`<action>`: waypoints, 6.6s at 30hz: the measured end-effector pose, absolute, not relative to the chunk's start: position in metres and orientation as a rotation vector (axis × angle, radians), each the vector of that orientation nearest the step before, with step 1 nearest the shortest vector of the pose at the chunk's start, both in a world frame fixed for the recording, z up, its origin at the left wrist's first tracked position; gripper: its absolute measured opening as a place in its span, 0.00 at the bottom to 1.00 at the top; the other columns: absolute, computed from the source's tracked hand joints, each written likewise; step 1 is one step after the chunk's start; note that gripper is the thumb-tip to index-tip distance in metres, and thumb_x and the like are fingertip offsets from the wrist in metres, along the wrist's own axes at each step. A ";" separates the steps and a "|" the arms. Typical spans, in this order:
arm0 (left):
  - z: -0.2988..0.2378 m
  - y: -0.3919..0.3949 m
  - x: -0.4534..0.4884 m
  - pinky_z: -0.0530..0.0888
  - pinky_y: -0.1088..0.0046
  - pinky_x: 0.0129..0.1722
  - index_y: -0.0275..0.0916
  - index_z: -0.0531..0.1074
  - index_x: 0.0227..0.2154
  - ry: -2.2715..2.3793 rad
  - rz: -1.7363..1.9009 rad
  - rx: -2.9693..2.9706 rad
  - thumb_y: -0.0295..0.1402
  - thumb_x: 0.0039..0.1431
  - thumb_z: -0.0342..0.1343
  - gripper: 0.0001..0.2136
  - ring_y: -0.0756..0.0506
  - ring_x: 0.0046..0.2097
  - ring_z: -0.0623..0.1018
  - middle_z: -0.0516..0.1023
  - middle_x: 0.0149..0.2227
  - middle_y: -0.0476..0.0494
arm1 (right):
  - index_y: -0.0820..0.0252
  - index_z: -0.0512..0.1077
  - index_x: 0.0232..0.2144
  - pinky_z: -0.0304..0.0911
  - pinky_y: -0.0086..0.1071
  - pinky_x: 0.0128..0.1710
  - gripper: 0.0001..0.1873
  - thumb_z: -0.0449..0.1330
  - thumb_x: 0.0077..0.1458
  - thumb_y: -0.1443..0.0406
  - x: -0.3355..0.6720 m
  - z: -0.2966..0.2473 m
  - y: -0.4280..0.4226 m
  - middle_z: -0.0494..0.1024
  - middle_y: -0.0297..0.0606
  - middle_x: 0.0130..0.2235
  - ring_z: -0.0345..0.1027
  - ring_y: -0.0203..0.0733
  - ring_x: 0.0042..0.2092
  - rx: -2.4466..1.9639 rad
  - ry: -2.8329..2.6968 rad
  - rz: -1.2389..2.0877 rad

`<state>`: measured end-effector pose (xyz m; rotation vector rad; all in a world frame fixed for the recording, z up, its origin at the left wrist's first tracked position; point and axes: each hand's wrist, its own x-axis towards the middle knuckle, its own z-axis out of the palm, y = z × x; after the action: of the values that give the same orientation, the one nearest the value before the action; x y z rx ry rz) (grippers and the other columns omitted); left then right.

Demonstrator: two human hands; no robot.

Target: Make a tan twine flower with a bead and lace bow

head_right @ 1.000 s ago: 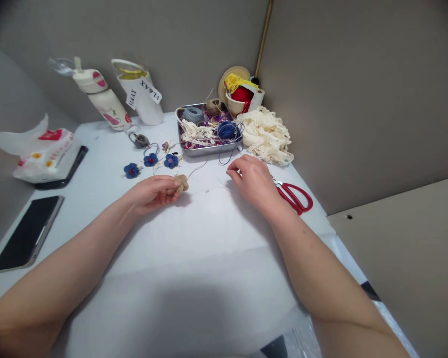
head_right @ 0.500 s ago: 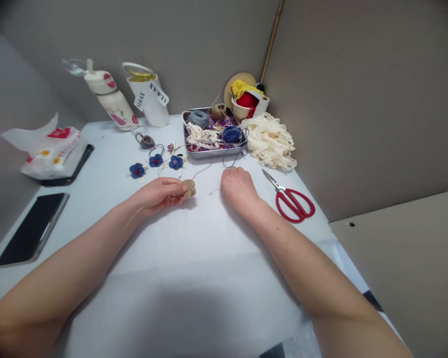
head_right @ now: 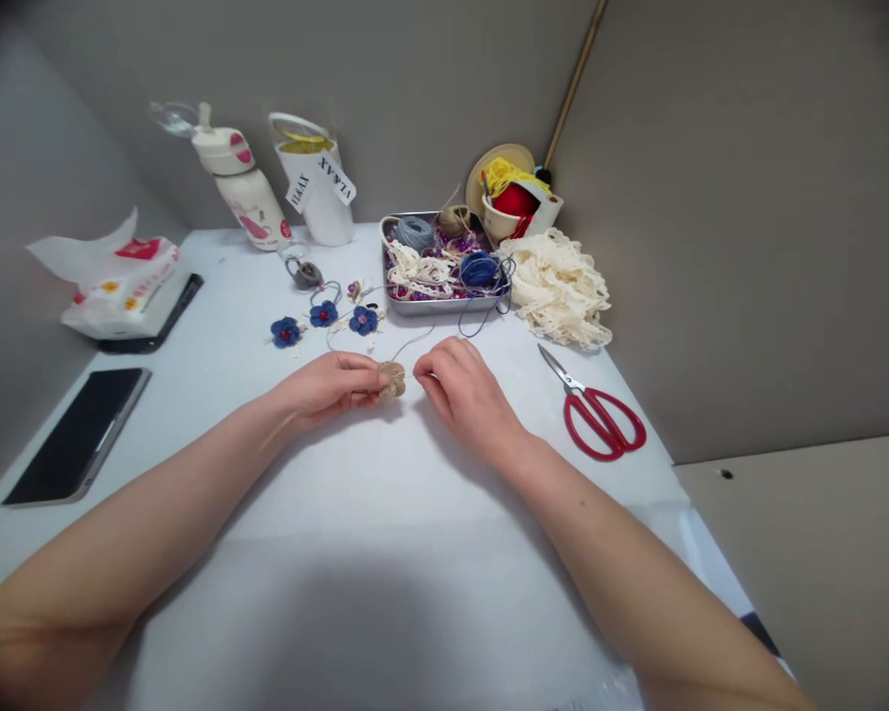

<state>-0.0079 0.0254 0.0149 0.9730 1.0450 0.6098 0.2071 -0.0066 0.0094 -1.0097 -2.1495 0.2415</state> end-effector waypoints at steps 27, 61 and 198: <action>0.021 0.020 -0.004 0.69 0.75 0.31 0.38 0.78 0.20 1.009 0.565 1.073 0.33 0.45 0.65 0.05 0.53 0.25 0.67 0.72 0.21 0.49 | 0.57 0.71 0.35 0.62 0.37 0.40 0.06 0.54 0.63 0.69 0.205 0.007 -0.009 0.71 0.39 0.35 0.65 0.42 0.39 -1.036 -2.089 0.283; 0.020 0.019 -0.006 0.62 0.79 0.26 0.35 0.77 0.26 1.026 0.459 1.243 0.32 0.52 0.61 0.06 0.54 0.25 0.68 0.73 0.22 0.50 | 0.57 0.70 0.34 0.62 0.37 0.38 0.06 0.55 0.62 0.70 0.208 0.004 -0.005 0.70 0.38 0.33 0.64 0.42 0.38 -0.967 -2.109 0.251; 0.012 0.014 0.002 0.66 0.74 0.32 0.35 0.77 0.27 0.988 0.598 1.030 0.33 0.41 0.70 0.11 0.53 0.28 0.70 0.74 0.25 0.49 | 0.58 0.73 0.35 0.62 0.33 0.39 0.05 0.58 0.55 0.65 0.197 0.004 -0.019 0.77 0.35 0.35 0.69 0.38 0.36 -1.333 -1.662 0.981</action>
<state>0.0023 0.0135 0.0117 1.0296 0.9884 0.5985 0.1968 -0.0188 0.0039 -1.3333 -1.6624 0.9815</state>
